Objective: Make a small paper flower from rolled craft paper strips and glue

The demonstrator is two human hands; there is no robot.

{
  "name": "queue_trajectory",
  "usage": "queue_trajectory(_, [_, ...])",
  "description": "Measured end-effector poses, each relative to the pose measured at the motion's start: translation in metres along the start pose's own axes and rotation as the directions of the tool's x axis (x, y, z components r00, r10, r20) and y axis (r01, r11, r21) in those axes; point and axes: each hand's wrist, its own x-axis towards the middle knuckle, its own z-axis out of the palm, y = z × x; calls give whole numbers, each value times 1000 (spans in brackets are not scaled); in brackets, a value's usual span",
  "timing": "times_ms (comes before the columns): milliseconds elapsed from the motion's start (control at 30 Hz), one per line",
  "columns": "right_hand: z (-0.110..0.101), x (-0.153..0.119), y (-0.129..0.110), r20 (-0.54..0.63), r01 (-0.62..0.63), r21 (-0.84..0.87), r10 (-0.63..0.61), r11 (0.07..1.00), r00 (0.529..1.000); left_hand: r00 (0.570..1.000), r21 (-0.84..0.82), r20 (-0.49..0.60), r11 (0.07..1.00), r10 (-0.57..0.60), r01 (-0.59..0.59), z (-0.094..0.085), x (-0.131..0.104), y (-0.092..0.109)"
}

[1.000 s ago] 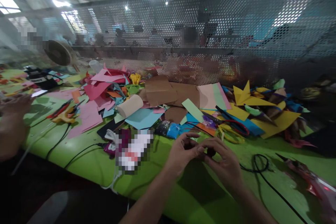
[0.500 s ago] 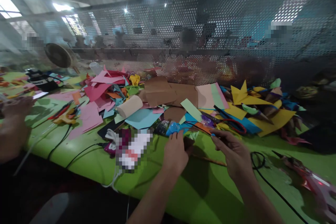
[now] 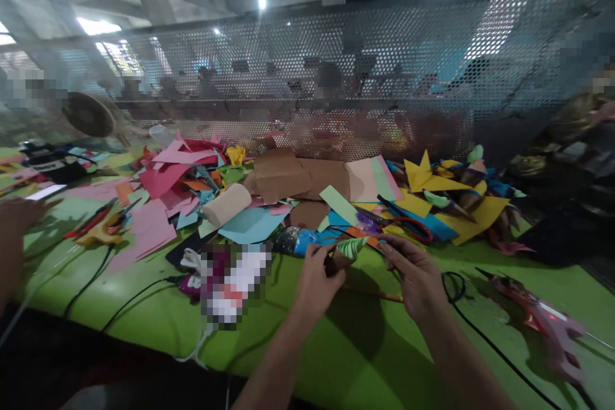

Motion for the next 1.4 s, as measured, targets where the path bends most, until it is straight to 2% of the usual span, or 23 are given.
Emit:
queue_trajectory(67, [0, 0, 0, -1, 0, 14, 0, 1000, 1000, 1000, -105, 9, 994, -9, 9, 2, -1, 1])
queue_trajectory(200, [-1, -1, -1, -8, 5, 47, -5, 999, 1000, 991, -337, 118, 936, -63, 100, 6, -4, 4])
queue_trajectory(367, [0, -1, -2, -8, -3, 79, 3, 997, 1000, 984, -389, 167, 912, -71, 131, 8, -6, 8])
queue_trajectory(433, [1, -1, -3, -9, -12, 89, 12, 996, 1000, 974, -398, 225, 909, -36, 126, 8, -7, 8])
queue_trajectory(567, [2, -2, -5, -9, -23, 108, 24, 994, 1000, 954, -472, 281, 880, 103, 44, 9, -7, 6])
queue_trajectory(733, [3, -3, -7, -1, -30, 128, 30, 991, 1000, 930, -471, 354, 878, 100, 85, 12, -8, 3])
queue_trajectory(933, [4, -3, -6, -1, -42, 138, 43, 990, 999, 935, -420, 335, 907, 114, 39, 13, -10, 2])
queue_trajectory(1400, [5, -3, -6, 23, -96, 166, 93, 982, 995, 932, -405, 344, 914, 112, 40, 13, -11, -1])
